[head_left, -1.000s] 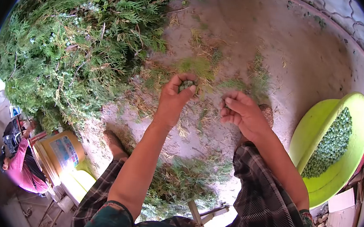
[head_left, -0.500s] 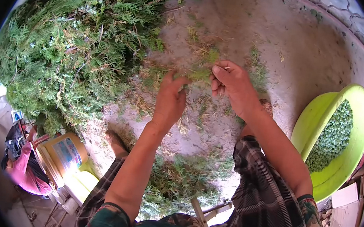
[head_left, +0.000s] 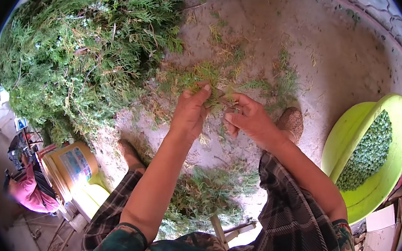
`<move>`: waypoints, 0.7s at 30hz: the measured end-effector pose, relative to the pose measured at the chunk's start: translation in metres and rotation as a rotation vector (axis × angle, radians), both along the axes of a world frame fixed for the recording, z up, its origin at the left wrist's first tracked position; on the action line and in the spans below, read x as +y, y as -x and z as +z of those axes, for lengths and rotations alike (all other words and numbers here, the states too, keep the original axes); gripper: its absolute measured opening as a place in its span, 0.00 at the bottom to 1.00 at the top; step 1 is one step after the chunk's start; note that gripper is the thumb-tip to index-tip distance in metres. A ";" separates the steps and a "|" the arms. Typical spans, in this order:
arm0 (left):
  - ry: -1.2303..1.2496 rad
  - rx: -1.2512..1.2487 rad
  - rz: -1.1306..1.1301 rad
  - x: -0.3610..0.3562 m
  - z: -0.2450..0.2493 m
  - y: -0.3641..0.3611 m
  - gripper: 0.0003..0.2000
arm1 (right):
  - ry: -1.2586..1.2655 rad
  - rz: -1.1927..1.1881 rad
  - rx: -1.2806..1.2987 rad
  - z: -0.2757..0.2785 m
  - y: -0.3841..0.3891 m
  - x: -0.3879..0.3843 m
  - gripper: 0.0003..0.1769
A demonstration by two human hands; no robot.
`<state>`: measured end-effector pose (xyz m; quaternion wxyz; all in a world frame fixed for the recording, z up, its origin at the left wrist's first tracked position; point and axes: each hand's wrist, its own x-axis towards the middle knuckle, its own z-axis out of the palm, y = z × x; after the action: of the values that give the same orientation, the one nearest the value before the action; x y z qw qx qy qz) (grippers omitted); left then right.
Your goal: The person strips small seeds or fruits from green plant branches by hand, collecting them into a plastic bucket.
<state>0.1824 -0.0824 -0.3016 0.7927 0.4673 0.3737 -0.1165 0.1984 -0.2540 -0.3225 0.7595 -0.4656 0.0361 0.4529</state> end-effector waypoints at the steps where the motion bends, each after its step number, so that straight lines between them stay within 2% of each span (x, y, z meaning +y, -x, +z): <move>1: -0.030 -0.025 0.043 -0.001 -0.001 0.001 0.09 | 0.034 0.038 0.003 -0.002 0.001 -0.005 0.16; 2: -0.032 -0.023 0.041 0.000 0.000 0.001 0.09 | 0.031 0.037 0.005 -0.003 0.001 -0.010 0.16; 4: -0.020 -0.025 0.005 0.002 0.004 0.001 0.10 | 0.201 -0.079 0.064 -0.006 -0.004 -0.018 0.14; 8: -0.038 0.000 -0.107 0.004 0.012 0.009 0.09 | 0.076 -0.267 0.256 -0.023 -0.005 -0.038 0.13; 10: -0.054 0.097 -0.932 0.007 0.000 0.030 0.08 | 0.105 -0.334 0.313 -0.026 -0.006 -0.042 0.11; 11: -0.046 -0.112 -1.305 0.006 -0.016 0.055 0.07 | 0.105 -0.334 0.312 -0.026 -0.006 -0.042 0.11; 13: -0.262 -0.202 -1.685 -0.001 0.000 0.065 0.07 | 0.139 -0.341 0.233 -0.027 -0.005 -0.042 0.11; 15: -0.758 -0.125 -1.433 0.006 -0.018 0.050 0.07 | 0.145 -0.350 0.240 -0.027 -0.003 -0.039 0.11; 16: -0.894 -0.248 -1.117 0.023 -0.039 0.043 0.06 | 0.151 -0.358 0.240 -0.026 -0.004 -0.038 0.11; 17: -1.007 -0.105 -0.902 0.028 -0.042 0.025 0.06 | 0.156 -0.360 0.238 -0.026 -0.005 -0.039 0.11; 18: -1.247 -0.241 -0.810 0.039 -0.044 0.010 0.06 | 0.151 -0.351 0.240 -0.026 -0.004 -0.040 0.12; 19: -1.281 -0.252 -0.651 0.043 -0.044 -0.002 0.06 | 0.144 -0.340 0.244 -0.026 -0.004 -0.041 0.12; 21: -1.336 -0.206 -0.634 0.046 -0.051 -0.023 0.09 | 0.152 -0.334 0.248 -0.028 -0.003 -0.041 0.12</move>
<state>0.2054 -0.0364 -0.3529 0.2996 0.9433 0.1361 -0.0431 0.2018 -0.2953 -0.3505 0.7764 -0.4496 0.2398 0.3708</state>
